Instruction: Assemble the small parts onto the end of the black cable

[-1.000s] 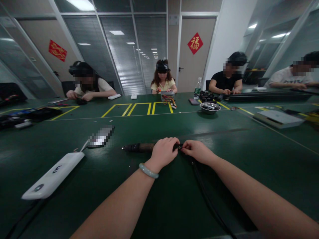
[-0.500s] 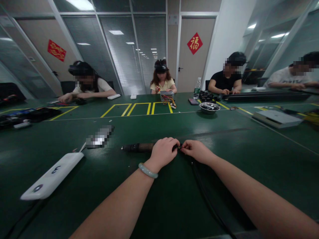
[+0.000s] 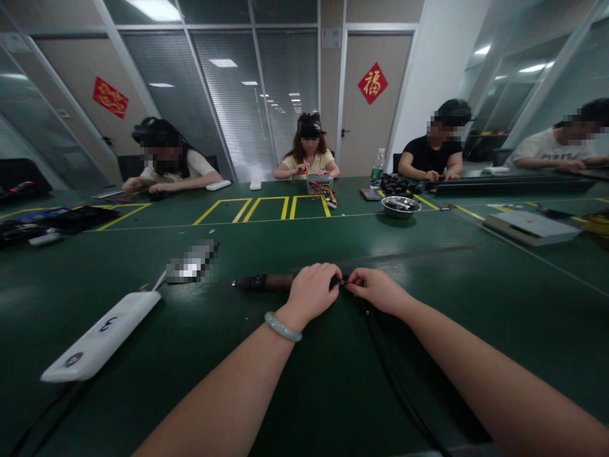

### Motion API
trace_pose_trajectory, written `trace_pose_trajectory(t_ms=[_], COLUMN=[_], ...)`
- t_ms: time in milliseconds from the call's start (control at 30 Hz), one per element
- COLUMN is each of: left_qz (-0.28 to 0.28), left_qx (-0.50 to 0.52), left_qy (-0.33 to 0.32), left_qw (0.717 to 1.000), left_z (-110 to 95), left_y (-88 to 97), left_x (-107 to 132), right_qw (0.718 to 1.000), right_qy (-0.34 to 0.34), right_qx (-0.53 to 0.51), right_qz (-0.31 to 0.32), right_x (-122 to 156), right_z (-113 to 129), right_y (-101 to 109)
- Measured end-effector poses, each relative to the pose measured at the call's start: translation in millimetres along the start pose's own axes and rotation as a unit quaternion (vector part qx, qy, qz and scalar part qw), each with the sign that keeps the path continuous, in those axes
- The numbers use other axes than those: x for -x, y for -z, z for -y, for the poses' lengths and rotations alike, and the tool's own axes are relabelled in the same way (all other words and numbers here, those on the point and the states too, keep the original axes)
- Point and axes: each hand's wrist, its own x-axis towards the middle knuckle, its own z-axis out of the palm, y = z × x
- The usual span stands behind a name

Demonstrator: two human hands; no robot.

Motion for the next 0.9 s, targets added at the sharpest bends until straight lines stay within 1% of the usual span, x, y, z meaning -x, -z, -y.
trace_pose_trajectory(t_ms=[267, 433, 600, 733, 900], left_qz=[0.007, -0.002, 0.002, -0.006, 0.001], left_qx=[-0.007, -0.010, -0.014, -0.009, -0.008], left_qy=[-0.002, -0.017, -0.003, 0.009, -0.004], left_qw=[1.000, 1.000, 1.000, 1.000, 1.000], left_z=[-0.9, -0.5, -1.2, -1.6, -1.9], left_y=[1.3, 1.9, 1.9, 0.9, 2.3], left_x=[0.1, -0.1, 0.3, 0.6, 0.1], right_qw=[1.000, 1.000, 1.000, 1.000, 1.000], right_qy=[-0.005, 0.001, 0.002, -0.007, -0.004], right_qx=[0.007, 0.013, 0.008, 0.003, 0.003], right_qz=[-0.001, 0.001, 0.001, 0.005, 0.002], right_x=[-0.2, -0.8, -0.7, -0.3, -0.4], right_z=[2.3, 0.6, 0.6, 1.7, 0.9], right_y=[1.3, 0.6, 0.7, 0.8, 0.0])
